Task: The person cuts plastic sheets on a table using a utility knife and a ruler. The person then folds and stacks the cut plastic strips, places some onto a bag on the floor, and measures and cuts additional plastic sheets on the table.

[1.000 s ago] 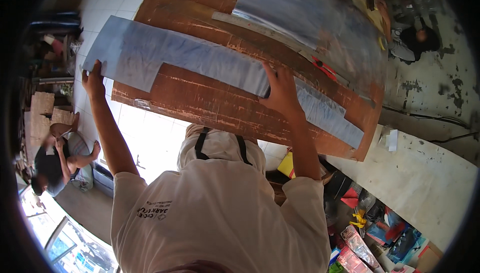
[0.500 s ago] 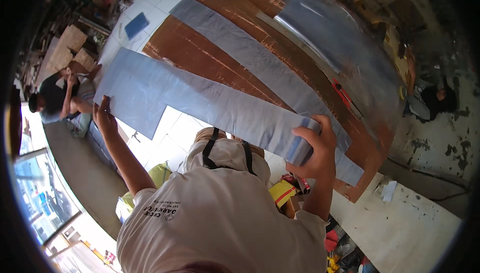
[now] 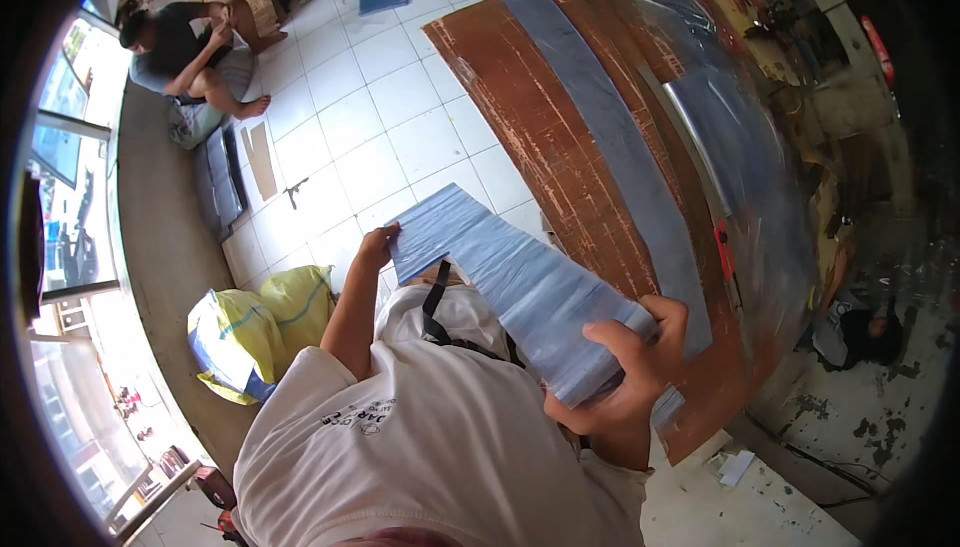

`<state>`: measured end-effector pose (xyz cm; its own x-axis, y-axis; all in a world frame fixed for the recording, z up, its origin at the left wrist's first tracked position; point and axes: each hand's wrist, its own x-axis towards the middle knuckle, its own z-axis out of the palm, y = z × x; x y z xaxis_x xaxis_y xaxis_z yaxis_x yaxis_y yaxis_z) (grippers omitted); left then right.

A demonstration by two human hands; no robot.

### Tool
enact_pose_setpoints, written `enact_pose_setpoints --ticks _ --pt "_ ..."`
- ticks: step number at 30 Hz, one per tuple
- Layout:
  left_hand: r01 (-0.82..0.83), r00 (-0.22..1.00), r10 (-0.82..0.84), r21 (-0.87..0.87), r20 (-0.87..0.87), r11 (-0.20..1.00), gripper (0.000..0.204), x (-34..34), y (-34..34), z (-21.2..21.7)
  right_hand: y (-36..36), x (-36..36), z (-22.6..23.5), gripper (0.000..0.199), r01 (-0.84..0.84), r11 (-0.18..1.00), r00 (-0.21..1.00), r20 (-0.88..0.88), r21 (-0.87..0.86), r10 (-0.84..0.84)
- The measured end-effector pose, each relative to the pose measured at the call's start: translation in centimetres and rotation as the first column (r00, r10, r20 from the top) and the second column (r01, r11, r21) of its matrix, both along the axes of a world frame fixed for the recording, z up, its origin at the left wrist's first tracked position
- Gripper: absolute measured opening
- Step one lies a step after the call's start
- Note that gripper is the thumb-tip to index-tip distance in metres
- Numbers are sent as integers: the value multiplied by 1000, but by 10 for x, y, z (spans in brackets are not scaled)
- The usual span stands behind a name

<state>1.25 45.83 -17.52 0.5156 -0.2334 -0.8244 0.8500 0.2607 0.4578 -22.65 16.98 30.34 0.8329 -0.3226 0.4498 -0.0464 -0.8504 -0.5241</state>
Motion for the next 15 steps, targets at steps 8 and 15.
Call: enact_pose_setpoints --ticks 8,15 --pt "482 871 -473 419 -132 770 82 -11 24 -6 84 105 -14 53 -148 989 989 24 9 148" --pt "-81 647 -160 276 745 958 73 22 52 186 164 210 -5 50 -197 978 980 47 74 194"
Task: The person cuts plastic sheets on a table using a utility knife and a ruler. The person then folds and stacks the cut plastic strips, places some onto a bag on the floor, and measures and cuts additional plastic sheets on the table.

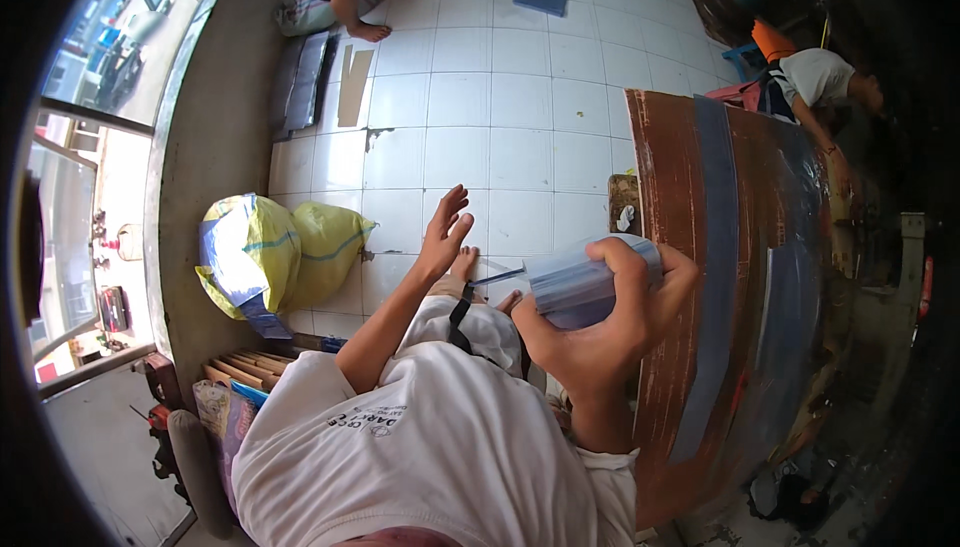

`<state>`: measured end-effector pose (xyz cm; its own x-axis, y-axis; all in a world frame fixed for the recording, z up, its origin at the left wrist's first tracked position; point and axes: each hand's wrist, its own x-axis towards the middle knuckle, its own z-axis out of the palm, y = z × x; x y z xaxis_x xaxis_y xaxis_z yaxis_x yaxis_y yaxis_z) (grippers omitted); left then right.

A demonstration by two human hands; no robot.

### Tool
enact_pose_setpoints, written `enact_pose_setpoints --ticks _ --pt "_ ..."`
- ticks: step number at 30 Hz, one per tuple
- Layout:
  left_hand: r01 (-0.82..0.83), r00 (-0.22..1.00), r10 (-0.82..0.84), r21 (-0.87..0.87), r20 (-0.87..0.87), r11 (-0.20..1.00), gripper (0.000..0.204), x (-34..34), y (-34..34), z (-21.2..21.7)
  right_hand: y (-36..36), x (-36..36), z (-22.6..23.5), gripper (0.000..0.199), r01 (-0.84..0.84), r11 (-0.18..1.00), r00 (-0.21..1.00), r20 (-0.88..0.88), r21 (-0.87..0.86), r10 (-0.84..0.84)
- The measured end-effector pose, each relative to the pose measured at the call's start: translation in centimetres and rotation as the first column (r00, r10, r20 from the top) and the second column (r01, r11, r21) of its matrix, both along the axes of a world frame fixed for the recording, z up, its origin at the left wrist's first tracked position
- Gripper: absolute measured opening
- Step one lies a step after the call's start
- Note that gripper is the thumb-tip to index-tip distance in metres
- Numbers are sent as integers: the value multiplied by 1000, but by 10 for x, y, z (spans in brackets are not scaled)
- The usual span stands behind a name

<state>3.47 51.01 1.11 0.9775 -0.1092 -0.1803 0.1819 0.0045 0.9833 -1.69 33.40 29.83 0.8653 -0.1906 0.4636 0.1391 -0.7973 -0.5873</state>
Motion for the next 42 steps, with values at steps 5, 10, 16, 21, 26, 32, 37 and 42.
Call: enact_pose_setpoints --ticks 5,10,16,21,26,32,37,42 --pt "262 803 -210 -14 558 965 97 21 23 125 42 47 -24 50 -83 997 992 95 4 83" --pt "52 745 -148 164 651 985 95 41 17 107 71 65 -74 52 -20 999 998 64 40 17" --pt "-252 714 128 82 688 964 78 44 16 94 97 66 -97 53 -35 996 997 74 87 29" --pt "-305 709 214 19 673 952 66 25 8 89 97 59 -102 56 -76 983 997 31 166 72" --pt "-327 852 397 -247 342 912 51 -8 -19 64 89 45 -107 62 -178 979 984 -2 97 179" --pt "-414 870 451 -203 200 887 33 -36 -39 77 53 30 -105 58 -373 921 919 -90 114 384" --pt "-397 894 442 -327 75 858 22 -54 -48 46 13 22 -91 42 -539 820 791 -217 193 572" --pt "-477 833 527 -263 169 839 27 -60 -50 34 -47 20 -66 45 -547 798 831 -281 -255 480"
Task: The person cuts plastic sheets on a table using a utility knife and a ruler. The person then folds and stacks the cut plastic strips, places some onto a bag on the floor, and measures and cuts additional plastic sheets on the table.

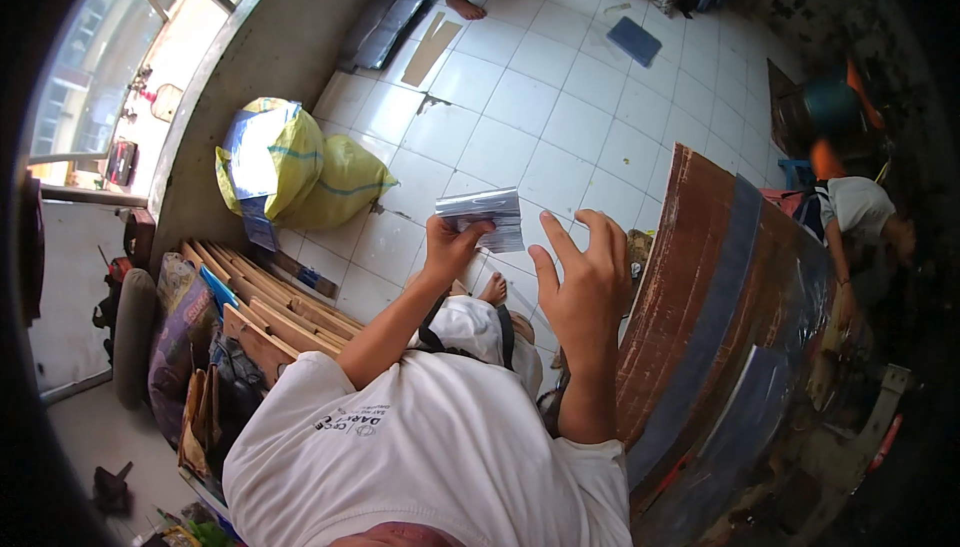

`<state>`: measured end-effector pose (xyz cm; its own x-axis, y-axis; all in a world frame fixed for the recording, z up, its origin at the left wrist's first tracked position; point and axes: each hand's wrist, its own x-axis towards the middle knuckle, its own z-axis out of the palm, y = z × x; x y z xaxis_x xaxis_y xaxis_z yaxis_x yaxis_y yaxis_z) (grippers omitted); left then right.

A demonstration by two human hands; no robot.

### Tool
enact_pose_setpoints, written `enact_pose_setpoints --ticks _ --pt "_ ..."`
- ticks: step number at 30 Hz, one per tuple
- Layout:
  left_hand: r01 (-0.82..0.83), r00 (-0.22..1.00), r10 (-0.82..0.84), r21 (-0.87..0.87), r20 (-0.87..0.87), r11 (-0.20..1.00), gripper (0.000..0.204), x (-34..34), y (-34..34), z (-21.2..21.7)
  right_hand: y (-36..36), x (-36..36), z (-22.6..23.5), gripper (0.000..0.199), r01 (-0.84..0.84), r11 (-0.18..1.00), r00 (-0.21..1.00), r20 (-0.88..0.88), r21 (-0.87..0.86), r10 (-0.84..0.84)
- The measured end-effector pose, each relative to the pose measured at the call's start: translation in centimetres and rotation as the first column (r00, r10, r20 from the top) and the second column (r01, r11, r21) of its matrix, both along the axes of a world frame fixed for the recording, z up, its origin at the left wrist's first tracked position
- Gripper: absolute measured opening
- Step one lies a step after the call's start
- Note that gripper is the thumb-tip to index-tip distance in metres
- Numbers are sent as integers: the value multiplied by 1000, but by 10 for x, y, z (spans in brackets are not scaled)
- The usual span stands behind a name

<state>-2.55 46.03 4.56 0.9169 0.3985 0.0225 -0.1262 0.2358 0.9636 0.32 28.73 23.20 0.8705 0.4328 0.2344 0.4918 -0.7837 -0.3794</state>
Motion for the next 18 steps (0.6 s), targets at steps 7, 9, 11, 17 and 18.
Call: enact_pose_setpoints --ticks 7,9,11,17,18 --pt "99 962 -227 580 152 809 31 -8 -18 32 -22 2 -15 58 -229 962 968 -70 147 241" --pt "163 957 -267 552 113 818 33 -12 -20 33 -27 -1 -15 46 -242 958 956 -130 153 262" --pt "192 933 -331 585 139 788 32 -13 -21 33 -29 -5 -17 40 -249 965 920 -289 85 263" --pt "220 936 -327 508 130 833 31 -19 -34 24 -36 -6 -24 18 -303 951 925 -221 66 310" --pt "218 936 -325 508 132 833 31 -21 -37 21 -37 -6 -23 14 -317 948 924 -210 39 318"
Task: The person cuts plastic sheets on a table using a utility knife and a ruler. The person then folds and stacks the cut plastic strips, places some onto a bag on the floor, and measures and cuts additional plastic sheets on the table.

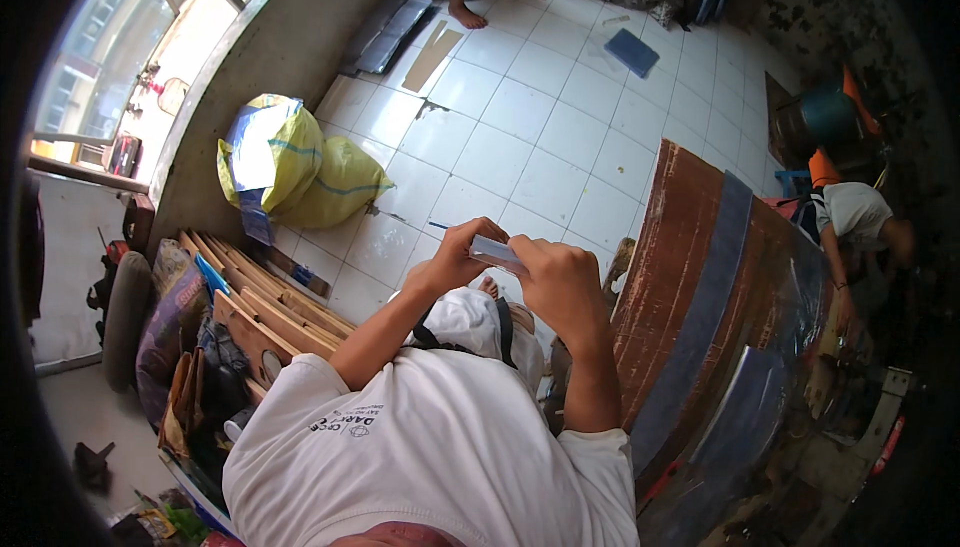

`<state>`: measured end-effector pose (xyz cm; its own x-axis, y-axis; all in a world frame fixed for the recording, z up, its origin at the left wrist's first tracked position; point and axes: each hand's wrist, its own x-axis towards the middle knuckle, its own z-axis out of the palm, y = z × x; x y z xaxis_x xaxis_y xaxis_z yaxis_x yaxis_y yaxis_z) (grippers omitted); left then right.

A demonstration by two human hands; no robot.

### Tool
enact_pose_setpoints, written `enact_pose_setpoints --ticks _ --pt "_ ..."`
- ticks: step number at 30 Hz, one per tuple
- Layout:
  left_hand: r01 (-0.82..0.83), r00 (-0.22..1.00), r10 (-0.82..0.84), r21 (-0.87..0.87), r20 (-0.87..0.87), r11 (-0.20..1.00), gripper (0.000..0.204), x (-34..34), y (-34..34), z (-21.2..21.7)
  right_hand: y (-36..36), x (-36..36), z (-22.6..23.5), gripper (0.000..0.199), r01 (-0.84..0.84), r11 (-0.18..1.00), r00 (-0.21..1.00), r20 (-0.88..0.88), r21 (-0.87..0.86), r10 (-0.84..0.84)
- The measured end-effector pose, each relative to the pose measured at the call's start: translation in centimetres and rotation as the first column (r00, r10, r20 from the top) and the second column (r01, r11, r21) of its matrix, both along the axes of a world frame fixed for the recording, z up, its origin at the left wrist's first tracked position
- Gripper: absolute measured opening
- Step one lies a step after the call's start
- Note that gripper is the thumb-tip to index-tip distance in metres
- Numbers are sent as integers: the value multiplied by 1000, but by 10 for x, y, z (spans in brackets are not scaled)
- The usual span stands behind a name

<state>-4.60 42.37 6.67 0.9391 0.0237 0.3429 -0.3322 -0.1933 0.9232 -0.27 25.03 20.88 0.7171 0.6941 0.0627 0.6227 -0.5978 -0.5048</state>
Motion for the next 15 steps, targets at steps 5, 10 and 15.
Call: enact_pose_setpoints --ticks 5,10,15 --pt "34 988 -60 -173 -146 984 27 -6 -15 4 -6 2 -7 9 -40 999 999 29 -28 41" --pt "114 981 -142 -197 -135 974 32 -3 -20 -16 -12 3 -10 7 -69 996 997 13 -53 70" --pt "223 896 -269 -165 -354 961 39 -1 -14 -25 -16 6 -5 6 -71 996 997 40 -58 73"
